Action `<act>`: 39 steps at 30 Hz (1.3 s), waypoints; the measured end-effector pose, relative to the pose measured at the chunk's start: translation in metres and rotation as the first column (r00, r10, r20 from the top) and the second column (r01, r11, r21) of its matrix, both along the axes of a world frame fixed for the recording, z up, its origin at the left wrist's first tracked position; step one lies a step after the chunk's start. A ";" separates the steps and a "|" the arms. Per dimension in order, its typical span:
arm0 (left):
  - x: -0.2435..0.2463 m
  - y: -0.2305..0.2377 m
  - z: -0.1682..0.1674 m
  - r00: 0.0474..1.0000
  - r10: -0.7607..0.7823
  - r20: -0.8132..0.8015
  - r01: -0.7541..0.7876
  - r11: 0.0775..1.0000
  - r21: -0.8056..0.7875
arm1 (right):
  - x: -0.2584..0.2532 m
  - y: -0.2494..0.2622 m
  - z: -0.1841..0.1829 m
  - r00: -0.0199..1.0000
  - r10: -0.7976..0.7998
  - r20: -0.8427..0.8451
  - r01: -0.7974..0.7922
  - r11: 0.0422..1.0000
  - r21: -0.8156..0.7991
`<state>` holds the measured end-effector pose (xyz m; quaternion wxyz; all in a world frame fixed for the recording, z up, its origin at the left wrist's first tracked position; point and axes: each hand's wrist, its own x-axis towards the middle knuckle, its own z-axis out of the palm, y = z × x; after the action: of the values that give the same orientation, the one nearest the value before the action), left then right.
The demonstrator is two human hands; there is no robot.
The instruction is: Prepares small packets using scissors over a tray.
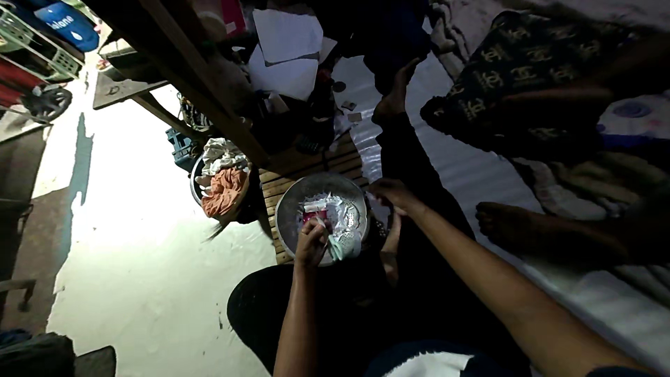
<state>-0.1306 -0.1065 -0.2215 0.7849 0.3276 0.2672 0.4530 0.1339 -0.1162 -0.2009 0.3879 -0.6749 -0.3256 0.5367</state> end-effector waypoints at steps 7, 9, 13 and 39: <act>0.000 0.011 -0.006 0.994 0.074 -0.078 -0.080 0.994 -0.072 | -0.004 0.030 -0.058 0.817 0.224 0.531 -0.165 0.974 -0.157; -0.001 0.009 -0.008 0.993 0.073 -0.095 -0.081 0.994 -0.080 | -0.013 0.031 -0.066 0.747 0.281 0.602 -0.182 0.958 -0.222; 0.000 0.010 -0.006 0.986 0.086 -0.145 -0.106 0.986 -0.132 | -0.023 0.027 -0.062 0.652 0.371 0.662 -0.224 0.928 -0.299; -0.004 0.015 -0.003 0.963 0.211 -0.168 -0.242 0.950 -0.197 | -0.036 0.008 0.024 0.804 0.339 0.488 -0.395 0.919 0.013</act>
<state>-0.1341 -0.0912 -0.2246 0.7369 0.2398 0.4069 0.4836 0.0981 -0.1086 -0.1767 0.2221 -0.6867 -0.5652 0.3995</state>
